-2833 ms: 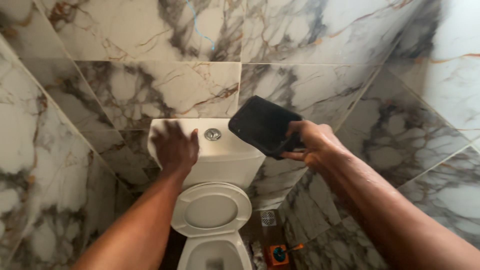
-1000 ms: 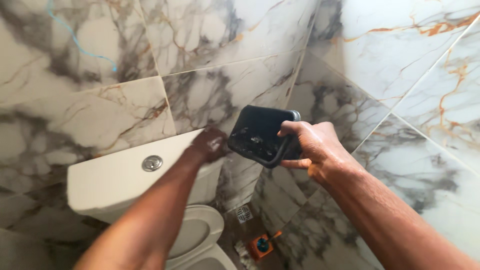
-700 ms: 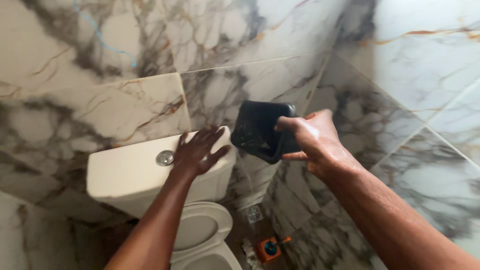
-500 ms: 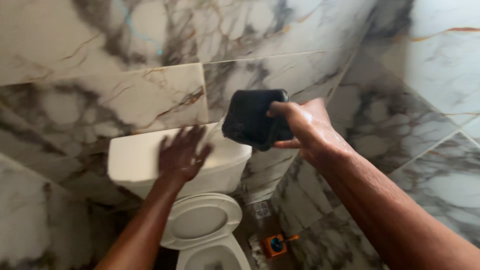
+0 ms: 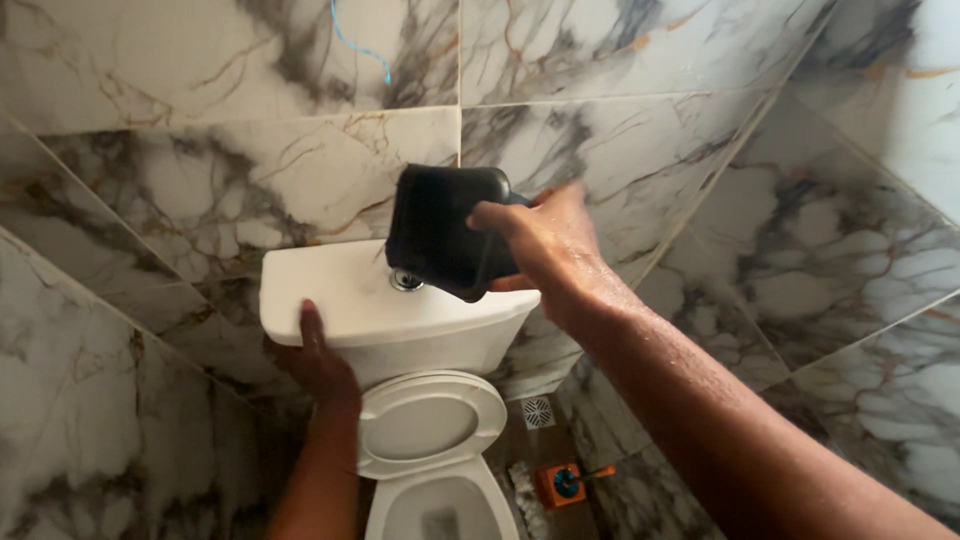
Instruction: The person washes a black plastic container in a bucket of water under a running tap and moves a blue object from a toilet tank to a window ledge.
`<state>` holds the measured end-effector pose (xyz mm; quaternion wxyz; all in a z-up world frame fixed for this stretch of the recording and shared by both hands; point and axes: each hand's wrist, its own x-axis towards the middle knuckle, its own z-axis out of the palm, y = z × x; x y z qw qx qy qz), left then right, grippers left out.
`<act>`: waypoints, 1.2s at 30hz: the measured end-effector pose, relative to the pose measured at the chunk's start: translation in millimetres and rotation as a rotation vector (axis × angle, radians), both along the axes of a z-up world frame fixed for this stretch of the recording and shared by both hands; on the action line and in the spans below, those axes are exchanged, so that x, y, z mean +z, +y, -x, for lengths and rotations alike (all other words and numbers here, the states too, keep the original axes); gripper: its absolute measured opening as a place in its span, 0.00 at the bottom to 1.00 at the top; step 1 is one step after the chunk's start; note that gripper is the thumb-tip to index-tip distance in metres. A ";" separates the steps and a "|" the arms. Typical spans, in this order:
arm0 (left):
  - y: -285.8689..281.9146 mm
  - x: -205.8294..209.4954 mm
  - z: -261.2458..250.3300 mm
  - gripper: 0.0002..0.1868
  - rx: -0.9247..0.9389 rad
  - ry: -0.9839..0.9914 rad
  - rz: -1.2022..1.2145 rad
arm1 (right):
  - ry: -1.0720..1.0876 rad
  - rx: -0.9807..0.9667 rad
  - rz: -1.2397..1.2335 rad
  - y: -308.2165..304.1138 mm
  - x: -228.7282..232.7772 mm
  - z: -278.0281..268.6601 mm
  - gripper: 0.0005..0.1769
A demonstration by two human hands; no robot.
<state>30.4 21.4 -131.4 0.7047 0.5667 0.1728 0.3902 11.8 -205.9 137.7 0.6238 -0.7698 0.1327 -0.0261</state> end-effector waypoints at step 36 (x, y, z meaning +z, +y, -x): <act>-137.0 37.8 -39.5 0.72 0.142 0.617 0.305 | -0.628 0.310 0.737 -67.4 -13.4 42.2 0.38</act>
